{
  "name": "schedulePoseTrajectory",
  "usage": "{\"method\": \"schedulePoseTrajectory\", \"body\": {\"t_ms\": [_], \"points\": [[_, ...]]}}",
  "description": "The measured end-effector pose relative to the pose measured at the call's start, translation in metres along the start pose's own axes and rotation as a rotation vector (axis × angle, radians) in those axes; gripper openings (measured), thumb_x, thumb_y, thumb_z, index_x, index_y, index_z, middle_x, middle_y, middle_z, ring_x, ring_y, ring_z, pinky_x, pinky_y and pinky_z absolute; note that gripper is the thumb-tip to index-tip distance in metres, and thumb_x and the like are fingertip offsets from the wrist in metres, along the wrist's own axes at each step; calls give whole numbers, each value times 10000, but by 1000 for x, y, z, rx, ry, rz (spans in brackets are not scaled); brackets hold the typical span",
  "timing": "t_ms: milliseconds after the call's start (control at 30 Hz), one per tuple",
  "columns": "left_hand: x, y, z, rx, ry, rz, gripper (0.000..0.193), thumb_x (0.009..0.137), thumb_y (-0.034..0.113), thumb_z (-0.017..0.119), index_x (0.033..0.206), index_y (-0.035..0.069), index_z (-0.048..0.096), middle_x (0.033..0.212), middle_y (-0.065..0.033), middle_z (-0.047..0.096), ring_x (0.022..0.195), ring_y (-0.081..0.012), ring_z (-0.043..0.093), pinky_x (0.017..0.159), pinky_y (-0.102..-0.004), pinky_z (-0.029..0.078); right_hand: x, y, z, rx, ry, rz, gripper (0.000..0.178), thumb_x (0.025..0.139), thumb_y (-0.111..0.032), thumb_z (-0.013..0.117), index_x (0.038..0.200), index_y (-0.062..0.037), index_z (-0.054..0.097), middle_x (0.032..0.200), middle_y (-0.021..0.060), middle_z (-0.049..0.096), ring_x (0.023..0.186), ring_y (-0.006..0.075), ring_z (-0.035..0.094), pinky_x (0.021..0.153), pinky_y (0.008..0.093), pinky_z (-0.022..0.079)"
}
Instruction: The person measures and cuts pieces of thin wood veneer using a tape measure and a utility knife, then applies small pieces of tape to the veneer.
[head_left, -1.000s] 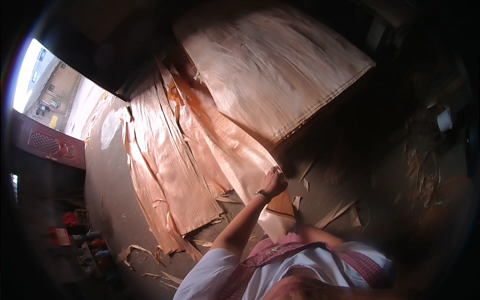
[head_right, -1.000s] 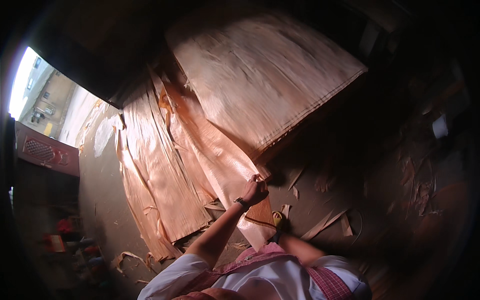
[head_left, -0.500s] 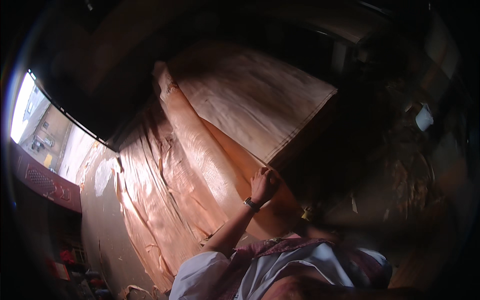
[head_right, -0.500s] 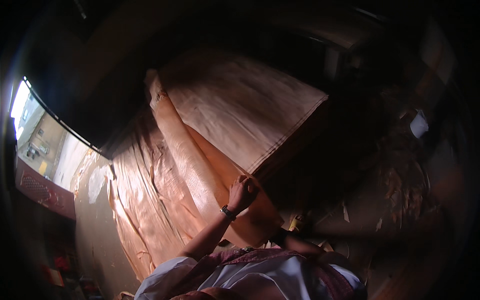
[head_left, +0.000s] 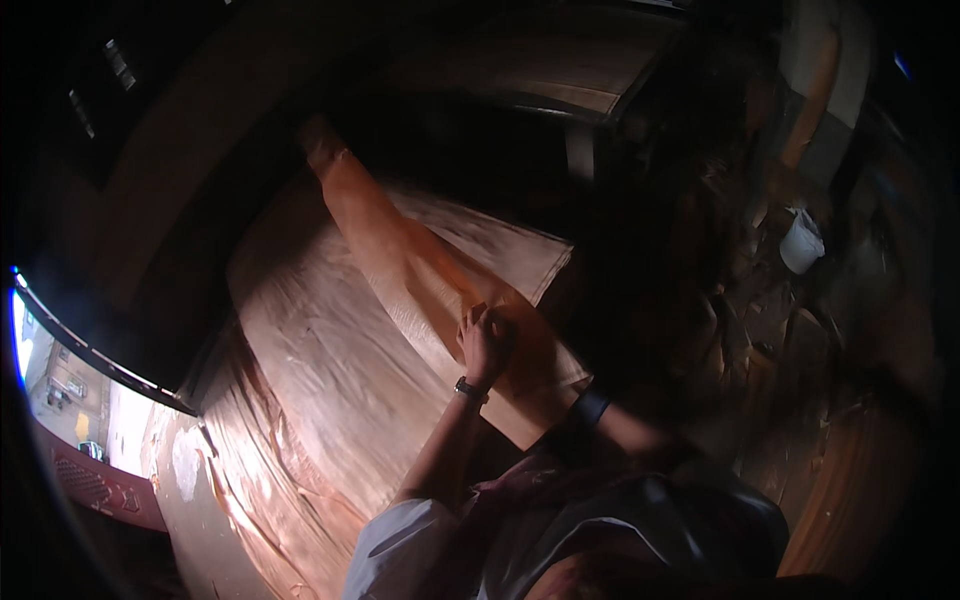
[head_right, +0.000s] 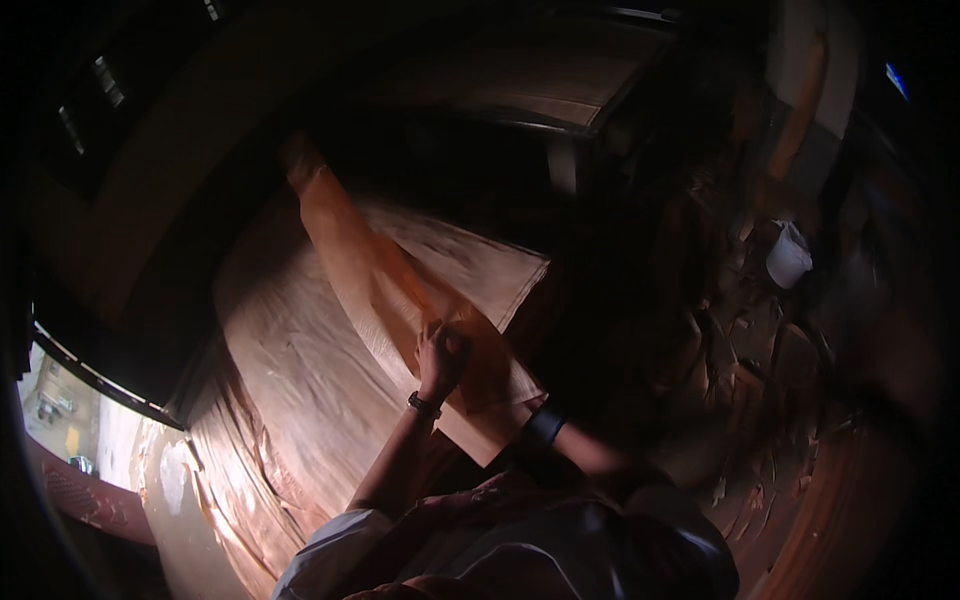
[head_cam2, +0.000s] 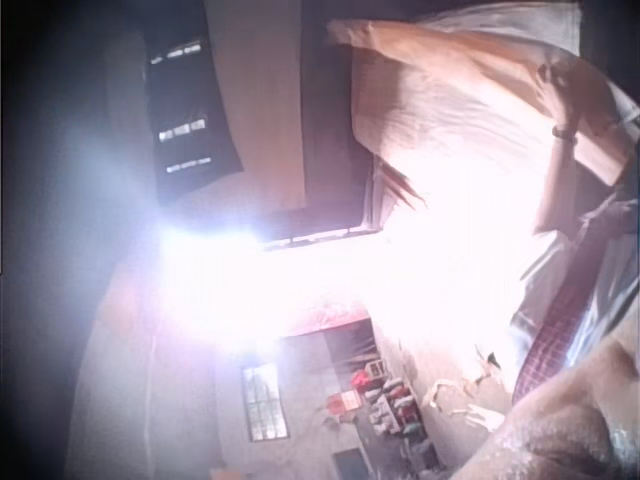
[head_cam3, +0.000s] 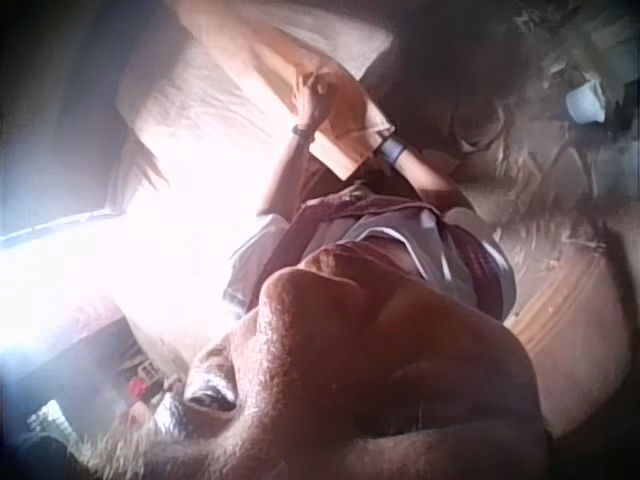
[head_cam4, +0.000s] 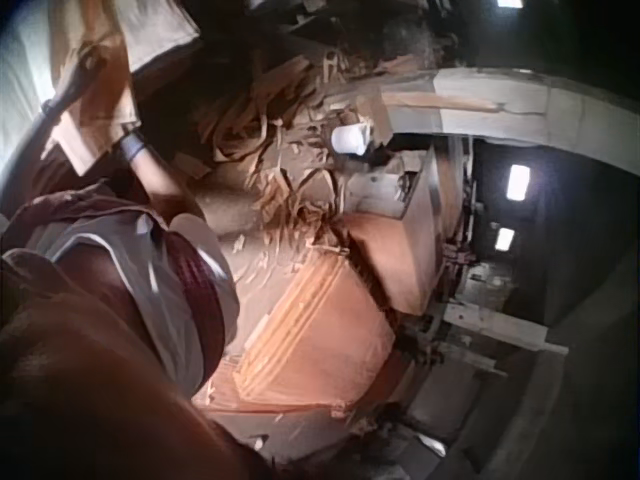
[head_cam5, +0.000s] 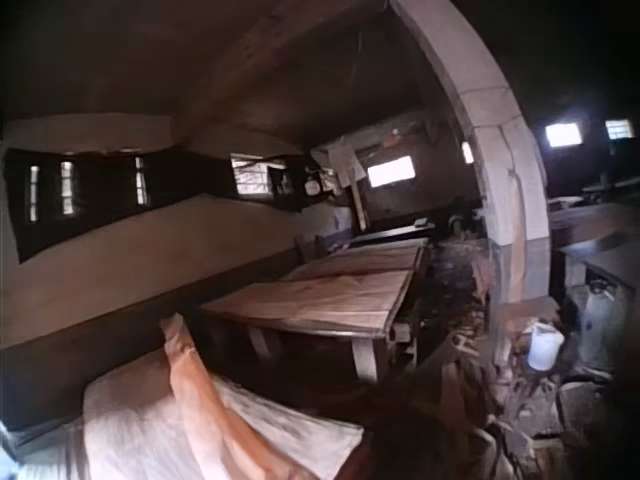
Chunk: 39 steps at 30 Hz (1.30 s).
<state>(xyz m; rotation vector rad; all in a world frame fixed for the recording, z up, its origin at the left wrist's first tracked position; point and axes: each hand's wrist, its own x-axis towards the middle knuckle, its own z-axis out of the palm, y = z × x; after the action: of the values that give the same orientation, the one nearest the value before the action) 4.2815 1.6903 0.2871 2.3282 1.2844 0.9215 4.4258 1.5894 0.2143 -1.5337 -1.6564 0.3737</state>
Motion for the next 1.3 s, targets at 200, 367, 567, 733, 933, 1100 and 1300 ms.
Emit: {"method": "schedulePoseTrajectory", "body": {"t_ms": [200,367,567,733,933,1100,1300], "points": [[198,66,141,-245,18,52,379,791,278,682,1088,51,618,1272,-163,532,1155,-382,484,974,-465,396,159,148,-115,-166,31,-80,263,951,-237,407,999,-51,586,890,176,633,813,362,621,691,447,493],[348,128,235,-396,67,40,392,805,237,673,1099,-12,601,1223,-188,545,1125,-382,490,980,-422,404,258,256,-221,-227,31,-108,248,949,-222,412,996,-49,583,877,173,630,803,358,619,683,444,492],[520,183,359,-868,13,-61,351,849,115,651,1135,-71,568,1104,-126,545,1038,-219,537,844,-304,462,368,396,-327,-294,89,-168,231,948,-204,417,993,-46,579,863,170,626,790,354,618,674,440,491],[670,215,461,-999,119,-204,324,834,119,673,1089,-60,581,1110,-86,524,900,-157,547,768,-281,463,477,519,-421,-332,91,-282,216,946,-190,421,991,-45,576,851,167,623,779,351,616,665,437,490],[830,254,532,-1352,-45,-524,594,915,514,526,1322,96,414,1284,-99,474,1104,-254,520,881,-432,452,602,638,-512,-384,120,-337,199,945,-172,427,987,-42,572,836,164,619,766,347,614,656,433,489],[964,223,567,-1670,-206,-490,754,870,659,492,1419,163,346,1296,-97,494,1080,-269,536,874,-454,464,725,670,-554,-556,48,-147,89,876,-95,466,910,-59,540,773,175,634,751,362,628,640,469,488],[1075,183,633,-1882,-117,-356,647,924,570,479,1388,127,398,1281,-50,528,1108,-216,547,924,-423,466,840,774,-539,-642,-13,-168,131,887,-117,439,937,-67,550,767,183,635,716,370,626,642,469,494]]}}
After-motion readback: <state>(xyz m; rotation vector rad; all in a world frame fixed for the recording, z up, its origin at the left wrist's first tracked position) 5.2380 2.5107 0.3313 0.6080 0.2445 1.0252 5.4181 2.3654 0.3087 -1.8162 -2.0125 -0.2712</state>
